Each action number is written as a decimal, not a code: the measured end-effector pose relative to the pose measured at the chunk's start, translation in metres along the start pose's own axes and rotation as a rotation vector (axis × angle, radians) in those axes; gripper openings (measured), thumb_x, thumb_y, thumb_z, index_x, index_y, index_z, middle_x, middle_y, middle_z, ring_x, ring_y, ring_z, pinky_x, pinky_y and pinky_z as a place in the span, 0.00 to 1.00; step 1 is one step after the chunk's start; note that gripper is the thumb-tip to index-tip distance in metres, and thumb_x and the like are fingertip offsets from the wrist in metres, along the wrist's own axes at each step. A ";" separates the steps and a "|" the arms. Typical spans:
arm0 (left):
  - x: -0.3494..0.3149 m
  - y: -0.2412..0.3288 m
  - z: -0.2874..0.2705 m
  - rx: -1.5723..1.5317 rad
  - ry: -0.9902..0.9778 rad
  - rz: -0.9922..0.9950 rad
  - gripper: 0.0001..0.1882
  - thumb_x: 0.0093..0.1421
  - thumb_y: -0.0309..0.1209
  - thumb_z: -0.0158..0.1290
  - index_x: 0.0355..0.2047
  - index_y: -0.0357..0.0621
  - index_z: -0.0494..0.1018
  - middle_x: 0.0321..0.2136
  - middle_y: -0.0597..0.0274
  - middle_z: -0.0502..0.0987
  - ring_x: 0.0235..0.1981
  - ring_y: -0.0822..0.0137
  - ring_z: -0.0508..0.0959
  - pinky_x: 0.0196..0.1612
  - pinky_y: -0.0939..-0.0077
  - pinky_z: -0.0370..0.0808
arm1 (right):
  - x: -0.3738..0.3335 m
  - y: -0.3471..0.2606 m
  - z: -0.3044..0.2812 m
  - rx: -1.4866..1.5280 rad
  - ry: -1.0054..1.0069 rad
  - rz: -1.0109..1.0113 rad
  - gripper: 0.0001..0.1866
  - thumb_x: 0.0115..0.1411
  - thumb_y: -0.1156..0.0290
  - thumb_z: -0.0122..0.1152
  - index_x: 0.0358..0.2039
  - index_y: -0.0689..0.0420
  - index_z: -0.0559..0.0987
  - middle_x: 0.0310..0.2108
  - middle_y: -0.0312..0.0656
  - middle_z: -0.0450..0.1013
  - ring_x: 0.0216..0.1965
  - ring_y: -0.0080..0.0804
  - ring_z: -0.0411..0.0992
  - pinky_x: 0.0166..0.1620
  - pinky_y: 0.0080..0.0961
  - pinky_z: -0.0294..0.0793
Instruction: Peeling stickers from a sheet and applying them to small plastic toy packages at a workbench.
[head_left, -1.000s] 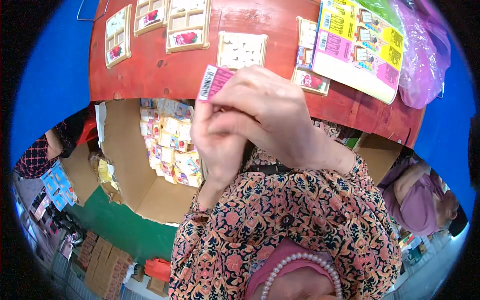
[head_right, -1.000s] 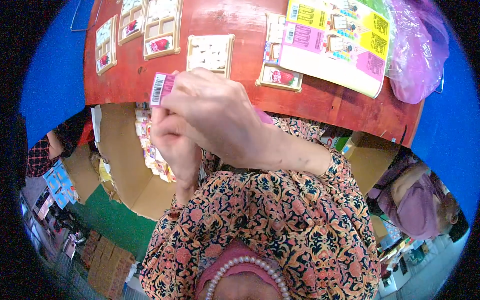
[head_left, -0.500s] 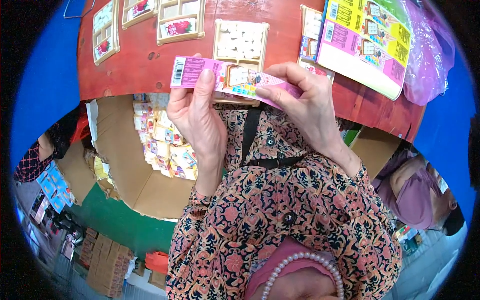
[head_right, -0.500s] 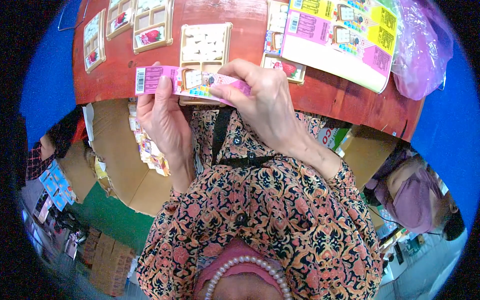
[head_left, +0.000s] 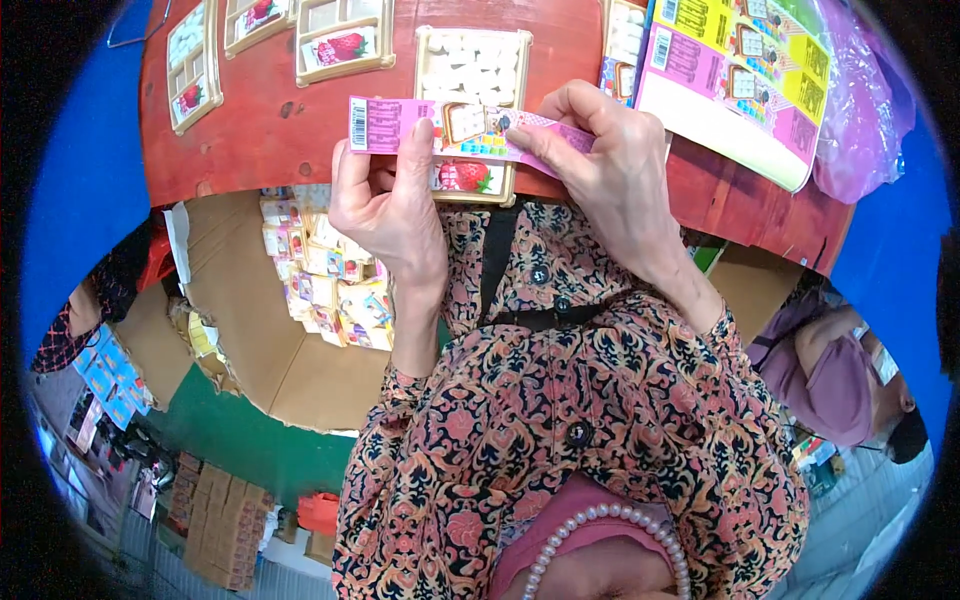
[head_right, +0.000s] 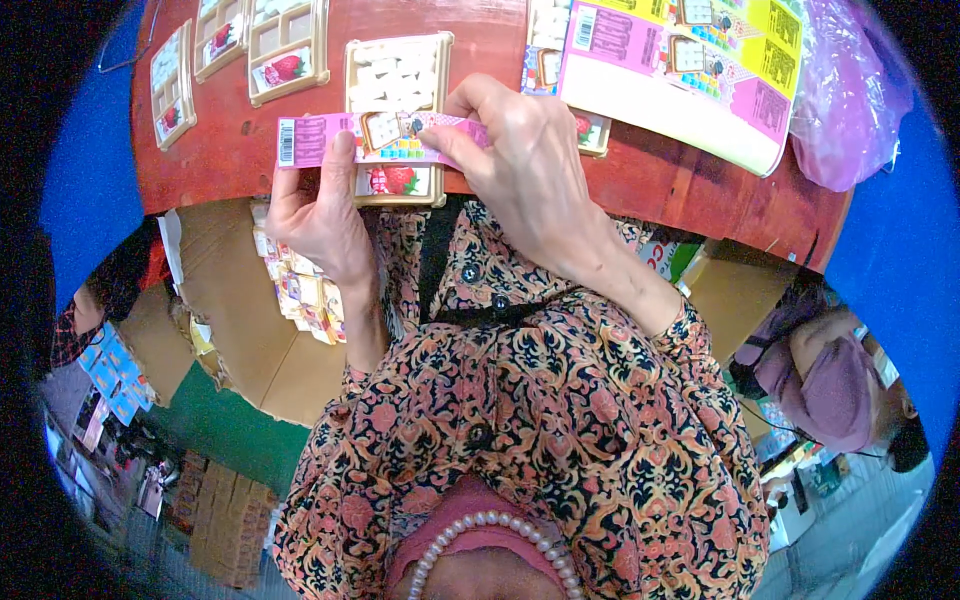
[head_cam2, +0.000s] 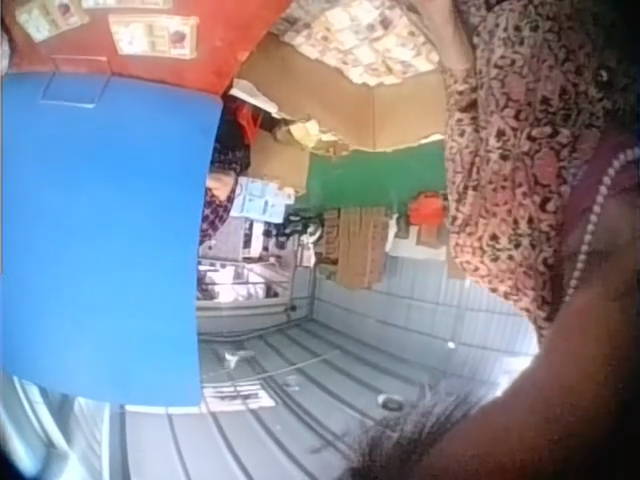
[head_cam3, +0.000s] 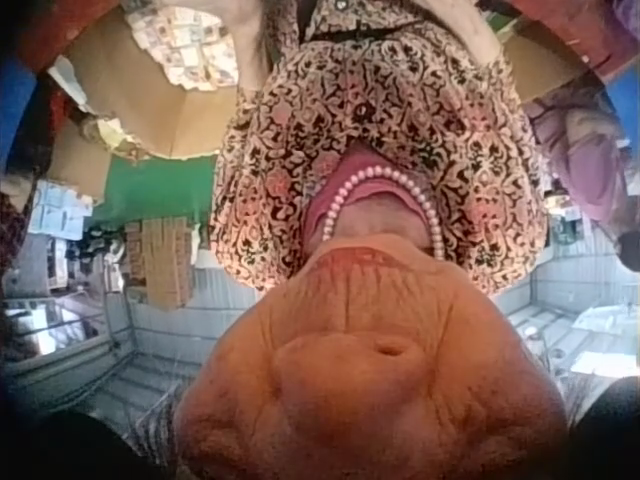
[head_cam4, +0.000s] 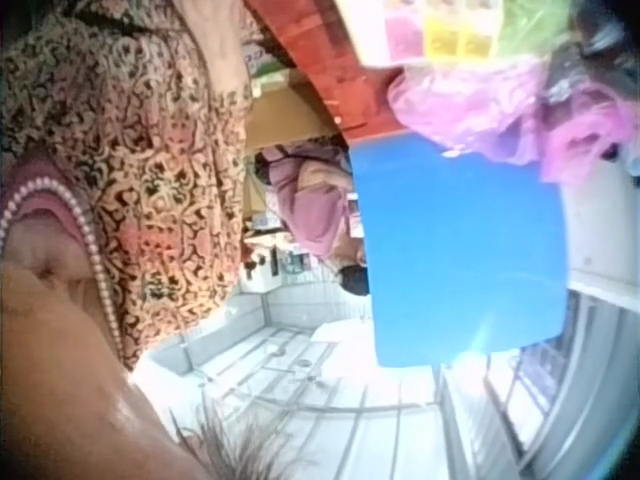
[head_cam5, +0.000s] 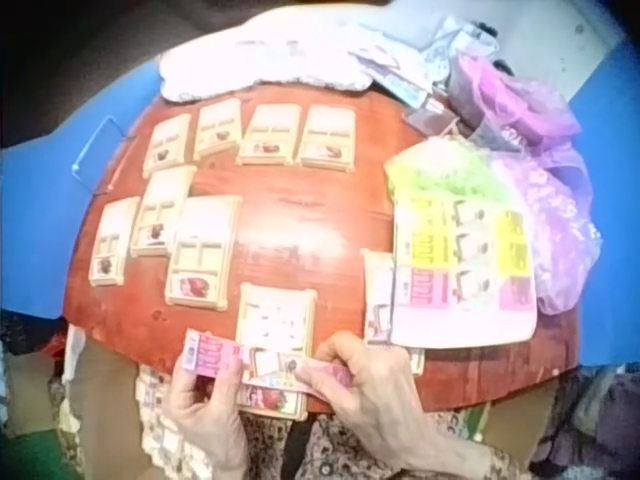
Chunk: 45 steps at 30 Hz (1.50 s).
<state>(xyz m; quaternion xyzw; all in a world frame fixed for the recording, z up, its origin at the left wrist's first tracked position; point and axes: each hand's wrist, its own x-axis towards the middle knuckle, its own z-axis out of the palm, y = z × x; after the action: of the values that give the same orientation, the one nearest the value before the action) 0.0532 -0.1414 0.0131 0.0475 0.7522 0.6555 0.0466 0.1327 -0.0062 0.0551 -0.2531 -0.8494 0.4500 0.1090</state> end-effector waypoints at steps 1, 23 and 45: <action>0.001 0.000 0.001 0.000 -0.003 -0.002 0.03 0.51 0.22 0.58 0.26 0.37 0.75 0.21 0.73 0.68 0.19 0.85 0.64 0.20 0.89 0.60 | 0.001 0.001 0.000 -0.001 0.001 0.004 0.11 0.48 0.69 0.65 0.24 0.64 0.75 0.16 0.41 0.72 0.18 0.20 0.69 0.21 0.19 0.66; -0.016 -0.006 -0.020 0.397 0.063 0.120 0.07 0.47 0.23 0.61 0.27 0.37 0.75 0.20 0.69 0.67 0.15 0.80 0.60 0.18 0.83 0.59 | 0.004 0.006 0.017 -0.119 -0.096 -0.089 0.13 0.50 0.67 0.63 0.22 0.66 0.74 0.13 0.48 0.69 0.14 0.33 0.68 0.20 0.26 0.65; -0.031 0.002 -0.044 -0.670 0.017 -0.584 0.12 0.51 0.20 0.55 0.38 0.33 0.72 0.34 0.56 0.77 0.36 0.70 0.76 0.46 0.76 0.72 | 0.002 -0.014 0.012 -0.336 0.172 -0.250 0.20 0.34 0.66 0.73 0.25 0.63 0.74 0.24 0.43 0.71 0.26 0.34 0.72 0.31 0.24 0.71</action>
<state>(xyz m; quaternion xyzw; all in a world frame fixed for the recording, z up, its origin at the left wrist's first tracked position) 0.0784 -0.1884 0.0216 -0.1902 0.4803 0.8229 0.2366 0.1208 -0.0204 0.0599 -0.1979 -0.9248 0.2619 0.1924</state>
